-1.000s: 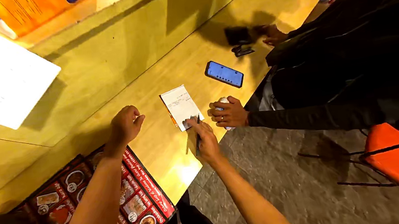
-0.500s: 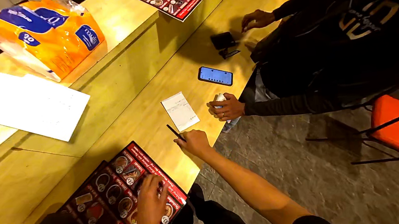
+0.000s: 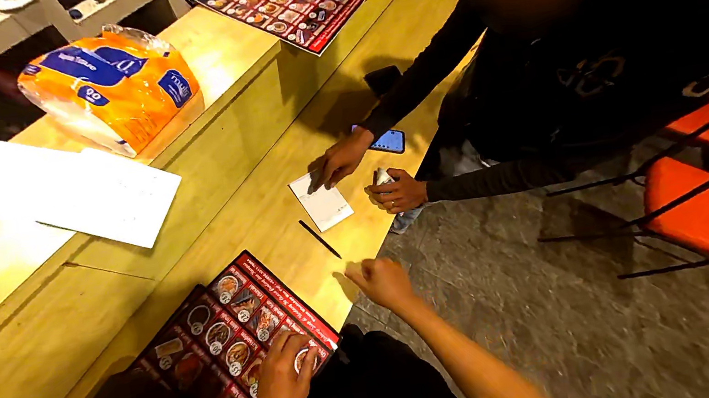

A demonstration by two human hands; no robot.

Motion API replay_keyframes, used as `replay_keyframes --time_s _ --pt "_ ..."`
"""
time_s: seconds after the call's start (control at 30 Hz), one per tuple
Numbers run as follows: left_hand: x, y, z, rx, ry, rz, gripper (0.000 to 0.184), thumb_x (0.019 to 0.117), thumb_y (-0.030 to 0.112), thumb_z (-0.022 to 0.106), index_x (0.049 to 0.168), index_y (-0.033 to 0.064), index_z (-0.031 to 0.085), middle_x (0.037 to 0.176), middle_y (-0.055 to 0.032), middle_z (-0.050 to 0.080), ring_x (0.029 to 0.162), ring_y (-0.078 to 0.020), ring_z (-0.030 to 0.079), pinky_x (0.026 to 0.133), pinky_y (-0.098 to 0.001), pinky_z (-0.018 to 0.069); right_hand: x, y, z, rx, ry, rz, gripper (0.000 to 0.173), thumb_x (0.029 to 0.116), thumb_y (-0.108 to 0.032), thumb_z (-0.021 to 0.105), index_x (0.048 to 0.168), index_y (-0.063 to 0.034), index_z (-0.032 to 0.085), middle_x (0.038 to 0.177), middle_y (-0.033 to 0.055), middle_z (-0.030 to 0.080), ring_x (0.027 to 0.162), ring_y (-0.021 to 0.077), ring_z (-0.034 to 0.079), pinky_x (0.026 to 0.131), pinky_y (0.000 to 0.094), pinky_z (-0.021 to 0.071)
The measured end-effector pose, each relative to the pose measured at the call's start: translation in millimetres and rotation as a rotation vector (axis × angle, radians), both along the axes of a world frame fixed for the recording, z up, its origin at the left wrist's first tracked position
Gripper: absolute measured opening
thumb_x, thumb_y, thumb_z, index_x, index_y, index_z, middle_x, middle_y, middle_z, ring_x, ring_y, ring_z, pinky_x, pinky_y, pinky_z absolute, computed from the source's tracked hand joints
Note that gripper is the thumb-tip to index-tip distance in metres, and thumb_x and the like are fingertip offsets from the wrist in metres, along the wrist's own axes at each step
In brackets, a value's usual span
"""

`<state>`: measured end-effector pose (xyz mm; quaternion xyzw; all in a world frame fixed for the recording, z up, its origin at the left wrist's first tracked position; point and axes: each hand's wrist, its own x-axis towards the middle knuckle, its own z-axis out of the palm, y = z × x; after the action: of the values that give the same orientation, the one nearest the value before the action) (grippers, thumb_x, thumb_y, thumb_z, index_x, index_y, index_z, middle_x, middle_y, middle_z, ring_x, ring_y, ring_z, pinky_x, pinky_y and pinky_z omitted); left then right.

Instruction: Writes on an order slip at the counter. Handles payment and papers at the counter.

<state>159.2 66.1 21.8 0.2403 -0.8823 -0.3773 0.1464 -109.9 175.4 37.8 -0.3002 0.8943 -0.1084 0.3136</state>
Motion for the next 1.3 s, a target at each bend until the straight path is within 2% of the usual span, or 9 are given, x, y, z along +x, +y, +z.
replay_keyframes --time_s 0.3,0.53,0.63,0.73,0.9,0.97,1.1,1.2,1.3 --pt "-15 -3 2 0.035 -0.15 -0.146 0.022 0.0992 0.025 0.063 0.102 0.0066 0.075 0.103 -0.0106 0.072 0.095 -0.0254 0.071 0.085 -0.0457 0.0595 29 98 -20 0.096 -0.143 -0.125 0.047 0.1038 -0.044 0.056 0.103 0.0001 0.071 0.094 0.0206 0.071 0.093 0.038 0.07 0.085 0.0591 0.0537" --pt "-42 5 -6 0.09 -0.187 -0.144 0.023 0.0997 0.023 0.062 0.104 0.0039 0.074 0.104 -0.0139 0.072 0.097 -0.0284 0.071 0.087 -0.0482 0.0578 -11 27 -12 -0.111 -0.119 0.031 0.045 0.1033 -0.041 0.059 0.12 0.0003 0.067 0.096 0.0189 0.07 0.091 0.0359 0.07 0.086 0.0564 0.0552" --pt "-54 6 -6 0.104 -0.199 -0.139 0.023 0.0993 0.022 0.062 0.103 0.003 0.074 0.103 -0.0151 0.072 0.096 -0.0292 0.071 0.087 -0.048 0.0582 -31 -20 -12 -0.142 -0.092 0.111 0.052 0.1025 -0.045 0.059 0.126 0.0011 0.064 0.105 0.0209 0.07 0.098 0.0372 0.069 0.091 0.0565 0.054" --pt "-64 6 -7 0.115 -0.249 -0.117 0.024 0.1005 0.023 0.061 0.105 0.0036 0.074 0.107 -0.0152 0.072 0.102 -0.0298 0.07 0.09 -0.0488 0.0572 -44 -55 -21 -0.108 -0.091 0.157 0.052 0.1001 -0.047 0.063 0.12 0.0009 0.065 0.109 0.0219 0.07 0.106 0.0388 0.068 0.094 0.0575 0.052" --pt "-80 3 -10 0.143 -0.26 -0.035 0.024 0.1003 0.022 0.061 0.106 0.002 0.074 0.109 -0.017 0.071 0.102 -0.032 0.07 0.089 -0.0501 0.0573 -51 -78 -28 -0.075 -0.183 0.238 0.033 0.1017 -0.032 0.062 0.109 0.0002 0.067 0.097 0.0195 0.07 0.098 0.037 0.069 0.089 0.057 0.0527" --pt "-90 -1 -14 0.138 -0.241 -0.014 0.026 0.1011 0.024 0.06 0.106 0.0022 0.073 0.11 -0.0159 0.071 0.104 -0.0309 0.069 0.092 -0.0484 0.0563 -53 -75 -30 -0.158 -0.233 0.254 0.03 0.1028 -0.028 0.06 0.108 0.0011 0.066 0.092 0.0178 0.069 0.09 0.0339 0.068 0.085 0.0533 0.0543" --pt "-129 -25 -34 0.044 -0.131 0.01 0.032 0.101 0.028 0.061 0.114 0.0014 0.072 0.124 -0.0168 0.068 0.117 -0.0347 0.063 0.101 -0.0525 0.051 -71 -60 -43 -0.621 -0.217 0.105 0.02 0.097 -0.015 0.065 0.106 0.0033 0.066 0.08 0.011 0.067 0.069 0.0183 0.065 0.067 0.0369 0.0571" --pt "-168 -46 -48 0.012 -0.142 -0.013 0.042 0.1027 0.034 0.059 0.132 0.0044 0.066 0.144 -0.0145 0.059 0.135 -0.0347 0.053 0.112 -0.0584 0.0406 -101 -68 -54 -0.833 -0.188 -0.011 0.019 0.0953 -0.007 0.064 0.112 0.0027 0.065 0.089 0.0104 0.07 0.071 0.0132 0.065 0.065 0.0317 0.0567" --pt "-198 -59 -71 -0.112 -0.068 -0.011 0.047 0.1005 0.039 0.061 0.138 0.0107 0.064 0.155 -0.0077 0.05 0.147 -0.0304 0.04 0.119 -0.0585 0.0302 -126 -91 -62 -0.886 -0.178 -0.075 0.02 0.0976 -0.007 0.063 0.117 -0.001 0.065 0.098 0.0083 0.071 0.077 0.0085 0.067 0.069 0.0262 0.0579"
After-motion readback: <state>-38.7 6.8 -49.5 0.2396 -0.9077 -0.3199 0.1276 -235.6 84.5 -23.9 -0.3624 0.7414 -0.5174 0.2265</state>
